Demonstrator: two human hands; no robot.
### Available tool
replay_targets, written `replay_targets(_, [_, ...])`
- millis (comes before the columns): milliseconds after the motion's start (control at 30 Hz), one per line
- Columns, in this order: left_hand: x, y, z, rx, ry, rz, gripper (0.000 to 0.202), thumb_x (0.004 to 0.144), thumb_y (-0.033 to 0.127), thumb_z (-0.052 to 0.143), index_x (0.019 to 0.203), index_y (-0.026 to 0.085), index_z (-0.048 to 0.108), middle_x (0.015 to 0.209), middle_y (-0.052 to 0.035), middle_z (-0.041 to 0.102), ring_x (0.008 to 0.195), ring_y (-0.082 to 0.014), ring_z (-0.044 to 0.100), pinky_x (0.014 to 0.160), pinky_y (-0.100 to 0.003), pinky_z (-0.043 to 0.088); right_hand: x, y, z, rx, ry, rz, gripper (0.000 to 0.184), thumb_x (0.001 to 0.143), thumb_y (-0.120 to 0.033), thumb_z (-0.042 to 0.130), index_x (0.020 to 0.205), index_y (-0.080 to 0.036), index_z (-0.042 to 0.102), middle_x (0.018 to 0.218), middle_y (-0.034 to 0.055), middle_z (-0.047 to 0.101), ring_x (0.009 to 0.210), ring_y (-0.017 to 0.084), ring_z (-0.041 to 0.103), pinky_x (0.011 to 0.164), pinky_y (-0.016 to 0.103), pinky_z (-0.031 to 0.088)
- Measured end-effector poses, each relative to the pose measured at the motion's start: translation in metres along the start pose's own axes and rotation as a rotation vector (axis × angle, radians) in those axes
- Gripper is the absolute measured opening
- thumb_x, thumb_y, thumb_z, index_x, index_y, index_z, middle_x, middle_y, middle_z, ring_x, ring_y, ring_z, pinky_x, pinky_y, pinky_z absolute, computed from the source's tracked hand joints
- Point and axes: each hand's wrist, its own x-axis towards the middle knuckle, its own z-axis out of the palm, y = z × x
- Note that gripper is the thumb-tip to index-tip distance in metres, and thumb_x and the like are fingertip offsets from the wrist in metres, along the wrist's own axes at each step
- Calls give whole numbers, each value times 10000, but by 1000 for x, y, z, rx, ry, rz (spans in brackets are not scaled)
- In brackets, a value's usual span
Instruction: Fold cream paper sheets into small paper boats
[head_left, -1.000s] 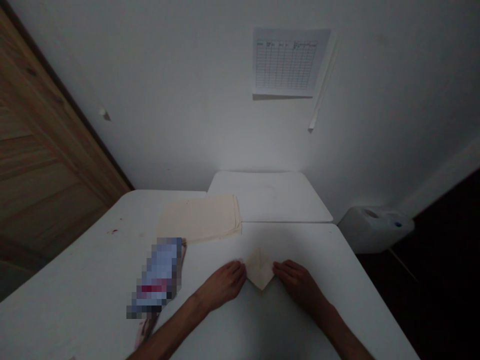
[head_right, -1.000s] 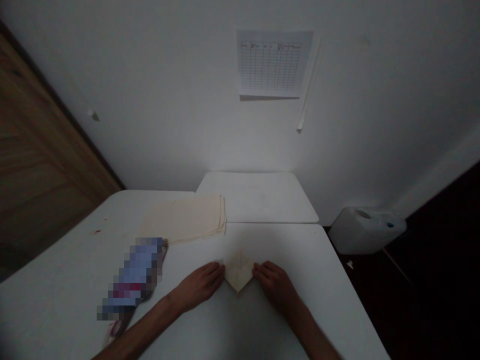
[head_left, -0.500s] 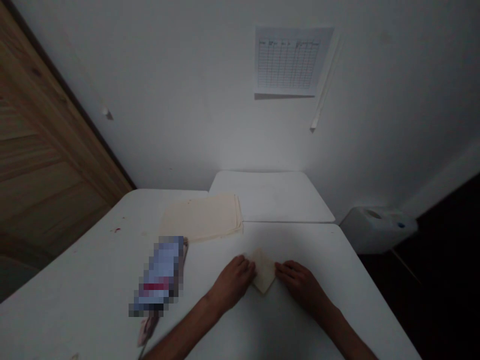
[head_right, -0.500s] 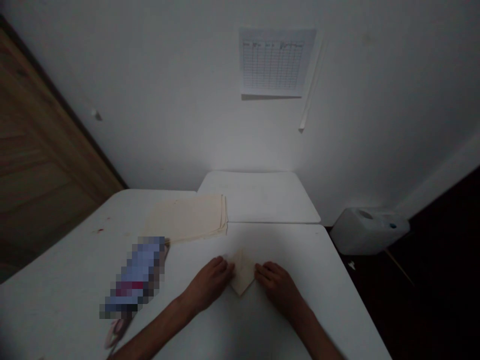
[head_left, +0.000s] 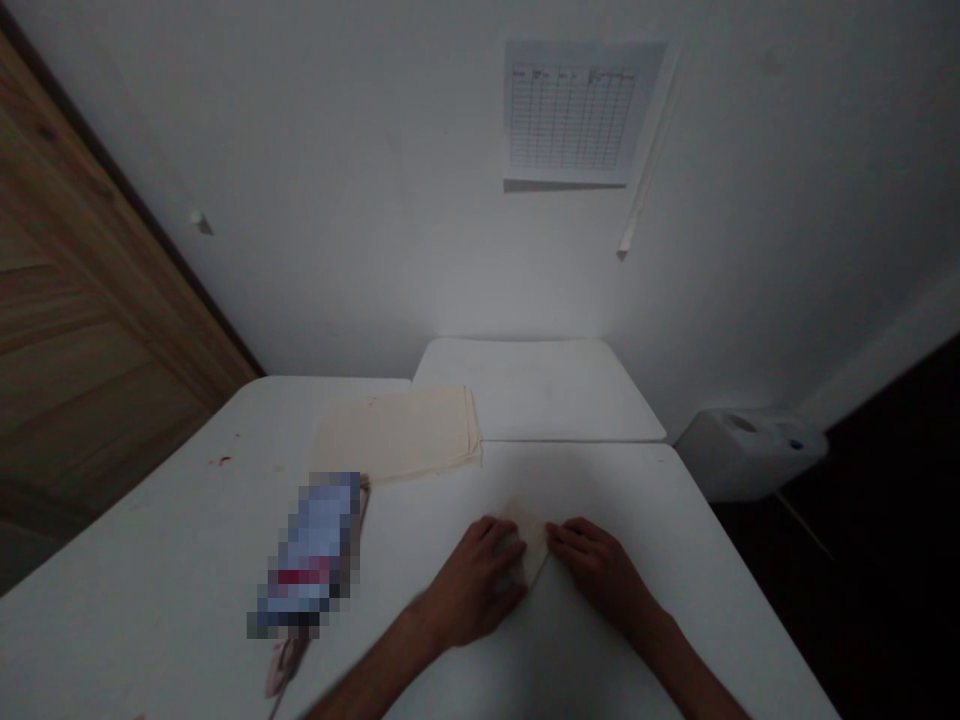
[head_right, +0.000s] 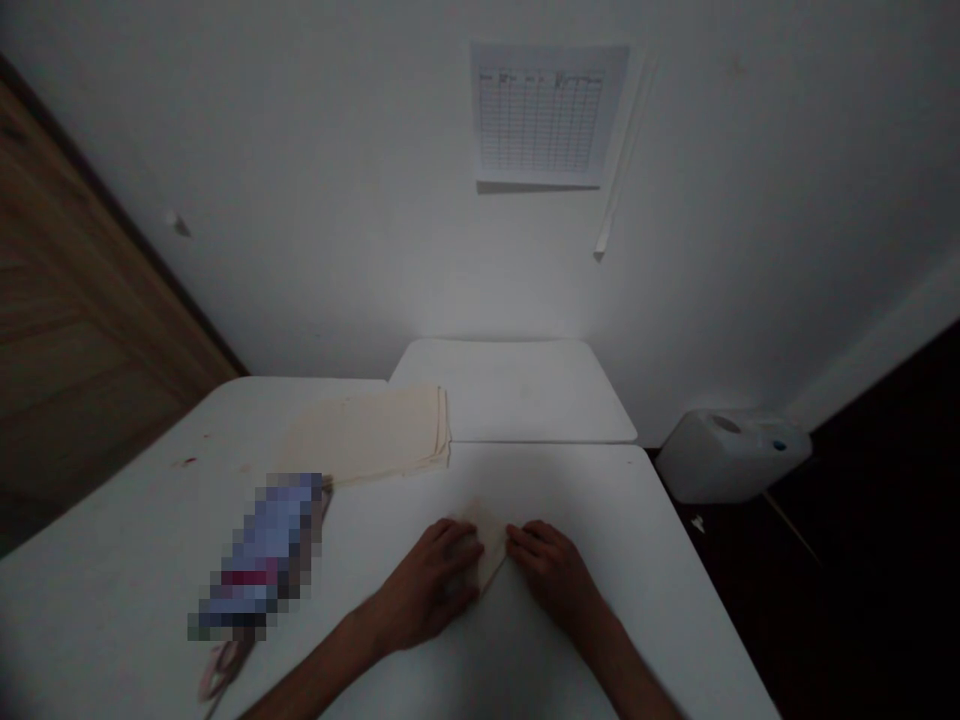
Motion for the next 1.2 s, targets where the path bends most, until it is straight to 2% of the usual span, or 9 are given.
replay_targets(133, [-4,-1,3,32,-19,8,430,819,314,621,1227,196,552,1325,-136,484,1225,-324,401,984,-502,408,-1,2,2,0,1,12,270,871,-72,521,1065,-173,679,1132,80,685,959,207,600,813,337,551])
replay_targets(300, [-4,3,5,80,-31,72,254,884,275,544,1124,218,602,1282,-95,542,1182,-295,452,958,-479,403,-1,2,3,20,-5,34,232,867,-77,537,1025,-167,682,1119,77,686,943,207,584,810,331,542])
replay_targets(467, [-4,6,12,98,17,90,158,899,230,522,1018,215,624,1216,-55,599,1158,-268,486,947,-456,396,2,2,-1,127,-10,84,261,876,-56,504,1025,-190,670,1116,57,676,961,192,560,828,309,517])
replay_targets(600, [-5,6,16,65,59,91,150,896,223,526,999,217,635,1193,-48,618,1150,-261,498,943,-451,392,16,-2,-1,155,-18,183,207,899,-110,504,1009,-193,657,1001,59,669,924,193,552,851,326,485])
replay_targets(700, [-5,6,16,25,64,73,133,887,232,538,947,221,657,1176,-46,630,1132,-263,511,937,-459,393,33,-8,0,71,-76,235,181,916,-155,499,1012,-194,647,921,57,639,907,195,541,866,333,460])
replay_targets(767, [-3,5,16,-7,61,56,128,888,238,542,896,223,669,1152,-39,644,1110,-261,527,928,-461,399,44,-10,1,16,-118,266,180,940,-192,476,988,-202,649,901,55,618,903,192,533,821,302,461])
replay_targets(1033, [6,-4,29,-98,145,-43,119,875,183,551,861,211,666,952,-34,701,940,-221,604,847,-414,466,62,-9,-3,1,-294,271,260,950,-226,434,1157,-246,590,975,49,616,962,177,533,841,261,429])
replay_targets(1133, [7,-5,28,-78,121,-95,91,847,161,567,863,202,646,995,-55,674,951,-226,584,843,-406,486,64,-9,-5,4,-320,266,326,944,-226,416,1246,-239,538,1044,59,623,1001,186,528,866,267,418])
replay_targets(1200, [7,-5,26,-48,102,-128,107,820,154,589,909,194,634,1122,-82,634,1043,-249,548,894,-423,480,66,-10,-7,1,-349,253,365,937,-225,413,1288,-237,511,1067,63,625,1010,192,528,865,270,415])
